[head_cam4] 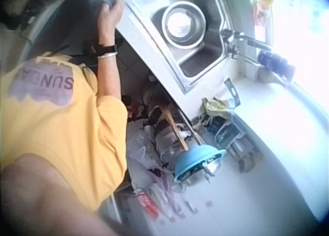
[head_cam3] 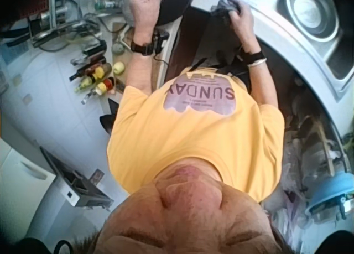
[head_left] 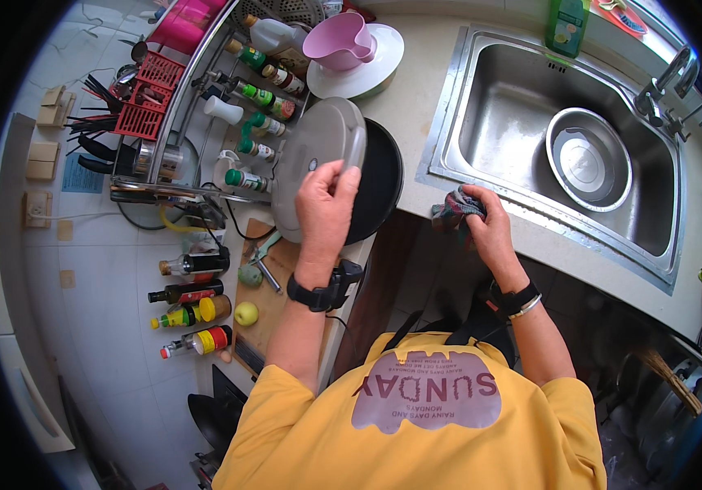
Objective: The person wipes the kitchen countertop, stovetop, and sink area with a cloth. They move a pot and a wok to reach different surfaces, then wipe the sink rim and faucet before rinsing the cloth under running water.
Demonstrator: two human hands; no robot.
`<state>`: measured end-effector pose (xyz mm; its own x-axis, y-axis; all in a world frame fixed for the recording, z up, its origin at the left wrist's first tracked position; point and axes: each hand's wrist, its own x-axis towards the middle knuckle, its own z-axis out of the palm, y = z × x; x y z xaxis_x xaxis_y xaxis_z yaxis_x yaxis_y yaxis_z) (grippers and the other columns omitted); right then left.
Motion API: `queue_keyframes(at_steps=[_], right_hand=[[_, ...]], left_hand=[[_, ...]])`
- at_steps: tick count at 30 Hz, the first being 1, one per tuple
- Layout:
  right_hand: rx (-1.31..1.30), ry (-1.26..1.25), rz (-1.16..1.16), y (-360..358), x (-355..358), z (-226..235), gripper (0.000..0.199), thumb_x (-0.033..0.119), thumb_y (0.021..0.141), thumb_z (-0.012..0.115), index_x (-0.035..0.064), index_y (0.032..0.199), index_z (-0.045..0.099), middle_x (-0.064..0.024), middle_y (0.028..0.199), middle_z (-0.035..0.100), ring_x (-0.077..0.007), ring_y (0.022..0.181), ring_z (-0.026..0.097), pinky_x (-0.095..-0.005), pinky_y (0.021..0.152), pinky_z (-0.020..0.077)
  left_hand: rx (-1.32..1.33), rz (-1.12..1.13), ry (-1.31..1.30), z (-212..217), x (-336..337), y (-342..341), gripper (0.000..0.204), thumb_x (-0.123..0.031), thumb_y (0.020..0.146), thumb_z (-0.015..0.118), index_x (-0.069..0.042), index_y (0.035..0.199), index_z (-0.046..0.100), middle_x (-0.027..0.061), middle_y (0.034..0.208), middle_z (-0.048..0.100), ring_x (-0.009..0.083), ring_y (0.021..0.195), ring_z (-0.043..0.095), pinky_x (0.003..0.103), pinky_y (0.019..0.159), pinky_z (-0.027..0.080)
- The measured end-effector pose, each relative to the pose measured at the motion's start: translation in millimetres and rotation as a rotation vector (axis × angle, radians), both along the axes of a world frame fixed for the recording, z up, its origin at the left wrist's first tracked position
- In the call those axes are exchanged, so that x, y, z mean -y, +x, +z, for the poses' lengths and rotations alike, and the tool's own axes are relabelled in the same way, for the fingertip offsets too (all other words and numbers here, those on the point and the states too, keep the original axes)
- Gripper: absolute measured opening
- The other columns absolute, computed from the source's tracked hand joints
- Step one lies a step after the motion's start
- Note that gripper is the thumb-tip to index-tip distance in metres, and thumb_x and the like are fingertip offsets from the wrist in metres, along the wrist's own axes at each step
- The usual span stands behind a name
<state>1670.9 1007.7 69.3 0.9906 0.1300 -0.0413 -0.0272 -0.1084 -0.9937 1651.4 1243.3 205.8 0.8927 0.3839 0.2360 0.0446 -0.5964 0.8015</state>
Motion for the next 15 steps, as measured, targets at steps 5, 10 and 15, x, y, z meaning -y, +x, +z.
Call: queue_keyframes(at_steps=[5, 10, 15], right_hand=[[0.109, 0.03, 0.038, 4, -14, -4, 0.042, -0.008, 0.073, 0.053, 0.0038, 0.113, 0.062, -0.0114, 0.115, 0.062, -0.0285, 0.107, 0.061, -0.033, 0.094, 0.0475], [-0.026, 0.067, 0.037, 1, -11, -3, 0.041, -0.008, 0.074, 0.053, 0.0039, 0.113, 0.063, -0.0109, 0.114, 0.062, -0.0261, 0.106, 0.062, -0.0312, 0.093, 0.0479], [-0.135, 0.16, -0.066, -1, 18, 4, 0.043, -0.008, 0.076, 0.05, 0.002, 0.116, 0.062, -0.0106, 0.115, 0.06, -0.0241, 0.108, 0.06, -0.0312, 0.096, 0.0468]], left_hand=[[0.065, 0.014, -0.097, 42, -14, 1, 0.024, -0.018, 0.093, 0.066, 0.002, 0.107, 0.069, -0.0034, 0.076, 0.061, 0.0029, 0.069, 0.052, 0.019, 0.065, 0.042], [0.073, 0.016, -0.082, 43, -18, 0, 0.023, -0.017, 0.094, 0.064, 0.001, 0.108, 0.07, -0.0037, 0.075, 0.06, 0.0028, 0.072, 0.051, 0.02, 0.068, 0.041], [0.174, 0.03, -0.039, 68, -48, 10, 0.023, -0.018, 0.096, 0.064, 0.0, 0.108, 0.07, -0.0045, 0.075, 0.06, 0.0017, 0.068, 0.048, 0.019, 0.062, 0.038]])
